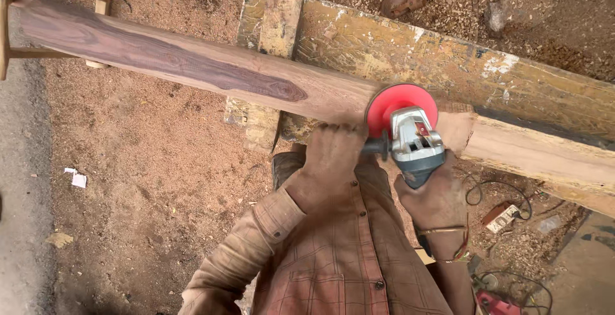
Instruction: The person uses an angle grinder with a sanding disc to smooth the surface of a long wooden log. They move the tool along the length of the log, rotating it to sand different sides, and occasionally pause to reposition the log or adjust their grip.
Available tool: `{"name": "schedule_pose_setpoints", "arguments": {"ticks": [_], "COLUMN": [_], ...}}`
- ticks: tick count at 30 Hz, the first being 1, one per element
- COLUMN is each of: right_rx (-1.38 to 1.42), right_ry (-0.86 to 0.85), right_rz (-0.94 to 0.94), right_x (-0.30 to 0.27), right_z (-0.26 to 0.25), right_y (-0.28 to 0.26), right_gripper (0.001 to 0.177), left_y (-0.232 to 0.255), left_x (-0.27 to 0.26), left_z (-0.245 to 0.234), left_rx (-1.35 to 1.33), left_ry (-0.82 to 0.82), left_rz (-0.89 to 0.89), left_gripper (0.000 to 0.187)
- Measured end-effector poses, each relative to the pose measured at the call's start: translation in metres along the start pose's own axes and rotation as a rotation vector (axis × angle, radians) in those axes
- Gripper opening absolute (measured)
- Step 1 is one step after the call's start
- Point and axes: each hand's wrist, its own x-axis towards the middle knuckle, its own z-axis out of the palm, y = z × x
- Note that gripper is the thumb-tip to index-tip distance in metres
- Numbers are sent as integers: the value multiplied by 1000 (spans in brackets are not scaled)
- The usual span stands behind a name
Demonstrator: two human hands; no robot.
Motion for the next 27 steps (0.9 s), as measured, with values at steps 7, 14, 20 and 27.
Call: {"name": "schedule_pose_setpoints", "arguments": {"ticks": [7, 14, 20, 27], "right_rx": [75, 18, 11, 301], "right_ry": [-46, -169, -225, 136], "right_rz": [-136, -670, -533, -102], "right_x": [1, -2, -19, -34], "right_z": [49, 88, 79, 52], "right_y": [-91, -153, -98, 13], "right_gripper": [77, 98, 89, 69], "left_y": [-97, -135, -92, -10], "left_x": [-32, -103, -96, -24], "left_z": [-46, -72, -53, -32], "left_rx": [62, 306, 210, 86], "left_ry": [-48, 7, -70, -162], "left_rz": [-101, -508, -395, 118], "left_gripper": [32, 33, 24, 22]}}
